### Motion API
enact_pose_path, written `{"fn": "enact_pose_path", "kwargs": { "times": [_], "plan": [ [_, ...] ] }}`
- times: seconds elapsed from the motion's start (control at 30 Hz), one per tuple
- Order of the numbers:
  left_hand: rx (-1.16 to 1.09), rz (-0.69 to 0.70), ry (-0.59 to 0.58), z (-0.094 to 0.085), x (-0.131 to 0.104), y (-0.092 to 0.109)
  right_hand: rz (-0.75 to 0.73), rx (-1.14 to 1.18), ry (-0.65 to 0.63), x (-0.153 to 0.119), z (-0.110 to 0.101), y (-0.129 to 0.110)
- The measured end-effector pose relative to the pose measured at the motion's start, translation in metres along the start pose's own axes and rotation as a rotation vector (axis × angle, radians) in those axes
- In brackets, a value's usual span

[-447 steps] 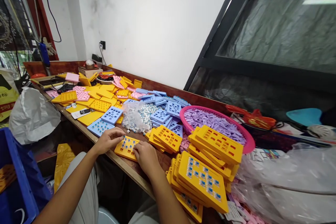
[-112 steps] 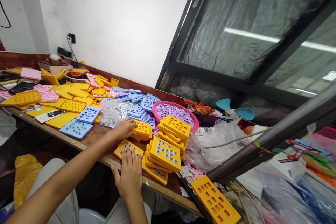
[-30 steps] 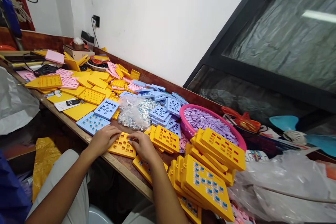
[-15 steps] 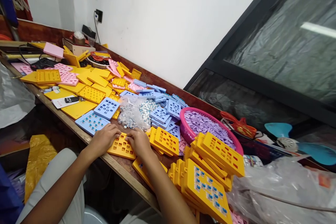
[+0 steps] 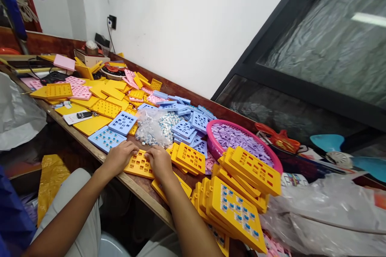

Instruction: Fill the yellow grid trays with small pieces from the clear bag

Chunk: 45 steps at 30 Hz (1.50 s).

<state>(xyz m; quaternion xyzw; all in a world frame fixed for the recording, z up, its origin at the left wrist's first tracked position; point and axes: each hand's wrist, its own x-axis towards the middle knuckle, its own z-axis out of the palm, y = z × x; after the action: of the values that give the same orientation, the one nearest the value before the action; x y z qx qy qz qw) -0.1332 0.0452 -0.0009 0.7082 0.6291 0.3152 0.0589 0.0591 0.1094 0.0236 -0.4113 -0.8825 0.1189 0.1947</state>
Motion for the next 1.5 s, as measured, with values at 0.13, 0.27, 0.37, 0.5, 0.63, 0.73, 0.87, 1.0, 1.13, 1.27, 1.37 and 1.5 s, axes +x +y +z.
{"fn": "enact_pose_path", "kwargs": {
  "times": [0.13,0.27,0.37,0.5,0.63,0.73,0.87,1.0,1.13,1.27,1.37,1.5],
  "plan": [
    [0.0,-0.007,0.011,0.0,-0.001,0.002,0.045,-0.005,0.006,0.0,-0.004,-0.004],
    [0.037,-0.011,0.006,-0.002,0.0,0.005,0.019,-0.101,-0.016,0.0,-0.006,-0.007],
    [0.052,-0.024,0.006,-0.002,0.001,0.005,-0.032,-0.219,-0.056,0.002,-0.005,-0.007],
    [0.065,-0.035,0.003,-0.002,0.001,0.006,-0.078,-0.328,-0.078,0.004,-0.002,-0.006],
    [0.085,-0.034,0.006,-0.003,0.001,0.007,-0.033,-0.249,-0.063,0.003,-0.001,-0.006],
    [0.082,-0.05,0.005,-0.003,0.0,0.007,0.024,-0.185,-0.09,0.003,-0.001,-0.007],
    [0.058,-0.081,0.006,-0.004,-0.002,0.009,0.092,-0.175,-0.148,0.007,-0.005,-0.008],
    [0.03,-0.106,0.007,-0.005,-0.002,0.011,0.138,-0.156,-0.243,0.024,-0.016,-0.005],
    [0.041,-0.101,-0.001,-0.005,0.0,0.011,0.169,-0.141,-0.422,0.055,-0.023,-0.006],
    [0.042,-0.106,-0.001,-0.004,0.0,0.01,0.185,-0.126,-0.502,0.072,-0.025,-0.008],
    [0.037,-0.113,0.011,-0.003,-0.002,0.011,0.144,-0.083,-0.47,0.063,-0.027,-0.005],
    [0.025,-0.11,0.027,-0.001,-0.004,0.011,0.081,-0.032,-0.307,0.043,-0.024,0.004]
  ]
}}
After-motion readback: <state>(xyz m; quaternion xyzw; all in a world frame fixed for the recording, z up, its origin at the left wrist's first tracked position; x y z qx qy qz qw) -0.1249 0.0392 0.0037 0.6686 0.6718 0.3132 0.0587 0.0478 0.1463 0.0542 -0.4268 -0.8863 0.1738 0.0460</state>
